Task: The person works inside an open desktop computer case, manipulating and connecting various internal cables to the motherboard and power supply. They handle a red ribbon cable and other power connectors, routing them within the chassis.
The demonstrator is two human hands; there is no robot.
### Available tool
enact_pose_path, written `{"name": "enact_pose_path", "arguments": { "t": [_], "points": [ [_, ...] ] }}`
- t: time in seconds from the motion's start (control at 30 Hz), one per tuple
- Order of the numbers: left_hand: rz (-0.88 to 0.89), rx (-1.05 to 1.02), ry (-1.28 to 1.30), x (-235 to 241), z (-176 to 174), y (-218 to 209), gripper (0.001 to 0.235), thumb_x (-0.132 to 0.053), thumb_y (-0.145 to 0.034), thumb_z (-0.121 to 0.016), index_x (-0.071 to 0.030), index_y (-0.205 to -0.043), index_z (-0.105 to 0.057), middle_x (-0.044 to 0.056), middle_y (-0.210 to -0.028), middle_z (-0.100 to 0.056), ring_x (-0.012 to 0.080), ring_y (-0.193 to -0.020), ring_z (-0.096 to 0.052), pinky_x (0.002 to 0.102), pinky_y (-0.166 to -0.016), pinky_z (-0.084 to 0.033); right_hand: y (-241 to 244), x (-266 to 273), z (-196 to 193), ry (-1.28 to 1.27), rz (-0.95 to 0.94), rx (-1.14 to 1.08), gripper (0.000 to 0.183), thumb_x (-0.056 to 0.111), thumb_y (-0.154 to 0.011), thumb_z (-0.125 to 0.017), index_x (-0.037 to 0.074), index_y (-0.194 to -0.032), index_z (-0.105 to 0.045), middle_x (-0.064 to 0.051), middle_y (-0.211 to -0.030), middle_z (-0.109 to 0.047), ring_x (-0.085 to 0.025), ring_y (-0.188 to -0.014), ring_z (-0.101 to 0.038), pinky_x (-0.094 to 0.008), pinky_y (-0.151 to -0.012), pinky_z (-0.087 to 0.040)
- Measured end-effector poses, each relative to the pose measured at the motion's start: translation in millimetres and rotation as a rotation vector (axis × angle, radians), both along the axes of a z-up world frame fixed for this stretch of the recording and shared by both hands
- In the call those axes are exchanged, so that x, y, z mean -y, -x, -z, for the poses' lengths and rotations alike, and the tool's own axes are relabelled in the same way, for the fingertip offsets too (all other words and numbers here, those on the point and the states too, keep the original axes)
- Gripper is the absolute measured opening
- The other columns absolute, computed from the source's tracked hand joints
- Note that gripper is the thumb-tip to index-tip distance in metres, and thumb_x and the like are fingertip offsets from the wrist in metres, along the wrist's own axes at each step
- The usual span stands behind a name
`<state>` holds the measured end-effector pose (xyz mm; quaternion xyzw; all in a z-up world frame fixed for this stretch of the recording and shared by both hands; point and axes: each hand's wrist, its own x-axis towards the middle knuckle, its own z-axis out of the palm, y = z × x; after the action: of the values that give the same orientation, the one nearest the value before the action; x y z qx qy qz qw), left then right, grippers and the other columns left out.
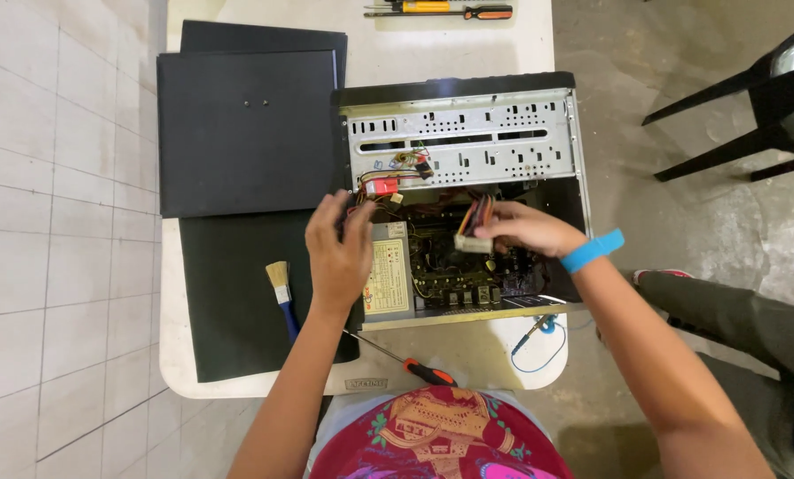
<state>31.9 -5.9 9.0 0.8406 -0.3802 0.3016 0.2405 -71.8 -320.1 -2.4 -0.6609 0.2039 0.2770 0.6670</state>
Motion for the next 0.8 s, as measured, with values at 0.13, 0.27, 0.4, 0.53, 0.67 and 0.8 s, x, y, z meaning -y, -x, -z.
{"name": "enact_pose_path", "arguments": {
  "t": [0.13, 0.27, 0.4, 0.53, 0.67, 0.8],
  "points": [
    [0.237, -0.083, -0.089, 27, 26, 45, 0.023, -0.009, -0.100, -0.064, -0.019, -0.121, -0.066, 0.009, -0.115, -0.061, 0.0219, -0.108, -0.064, 0.035, -0.094, -0.053, 26, -7, -9, -0.226, 0.176, 0.049, 0.045, 0.018, -0.086, -0.079, -0.006, -0.123, -0.065, -0.012, -0.098, -0.066, -0.023, -0.081, -0.065, -0.033, -0.063, -0.057],
    [0.422, -0.465, -0.019, 54, 15, 74, 0.025, -0.011, -0.100, -0.055, -0.012, -0.123, -0.067, 0.007, -0.116, -0.068, 0.0229, -0.104, -0.068, 0.036, -0.090, -0.054, 43, -16, -10, -0.280, 0.160, 0.105, 0.042, 0.014, -0.081, -0.083, -0.005, -0.116, -0.070, -0.013, -0.090, -0.072, -0.023, -0.079, -0.070, -0.034, -0.064, -0.059],
    [0.349, -0.688, -0.333, 57, 20, 81, 0.034, -0.016, -0.100, -0.056, -0.006, -0.132, -0.063, 0.011, -0.122, -0.071, 0.0254, -0.106, -0.070, 0.039, -0.094, -0.050, 63, -21, -3, -0.411, 0.226, 0.125, 0.035, 0.004, -0.085, -0.077, -0.008, -0.117, -0.069, -0.015, -0.094, -0.073, -0.024, -0.085, -0.073, -0.037, -0.067, -0.061],
    [0.292, -0.524, -0.422, 66, 41, 87, 0.037, -0.020, -0.098, -0.048, -0.010, -0.130, -0.065, 0.010, -0.112, -0.072, 0.0247, -0.100, -0.071, 0.042, -0.091, -0.046, 70, -19, -3, -0.473, 0.291, 0.127, 0.028, 0.005, -0.087, -0.073, -0.007, -0.112, -0.068, -0.016, -0.090, -0.075, -0.025, -0.080, -0.075, -0.038, -0.067, -0.061],
    [0.439, -1.094, -0.479, 62, 1, 70, 0.043, -0.033, -0.107, -0.034, -0.012, -0.126, -0.066, 0.012, -0.103, -0.078, 0.0278, -0.110, -0.070, 0.045, -0.113, -0.027, 81, -7, 26, -0.447, 0.360, 0.095, 0.032, 0.008, -0.089, -0.072, -0.008, -0.116, -0.066, -0.020, -0.089, -0.075, -0.028, -0.078, -0.077, -0.039, -0.063, -0.062],
    [0.508, -1.494, -0.023, 47, -62, 58, 0.036, -0.032, -0.105, -0.050, -0.009, -0.125, -0.070, 0.020, -0.111, -0.076, 0.0409, -0.119, -0.064, 0.050, -0.110, -0.040, 70, -29, -29, -0.320, 0.339, 0.071, 0.045, 0.015, -0.088, -0.074, -0.008, -0.125, -0.064, -0.018, -0.101, -0.075, -0.024, -0.082, -0.073, -0.036, -0.066, -0.061]
  ]
}}
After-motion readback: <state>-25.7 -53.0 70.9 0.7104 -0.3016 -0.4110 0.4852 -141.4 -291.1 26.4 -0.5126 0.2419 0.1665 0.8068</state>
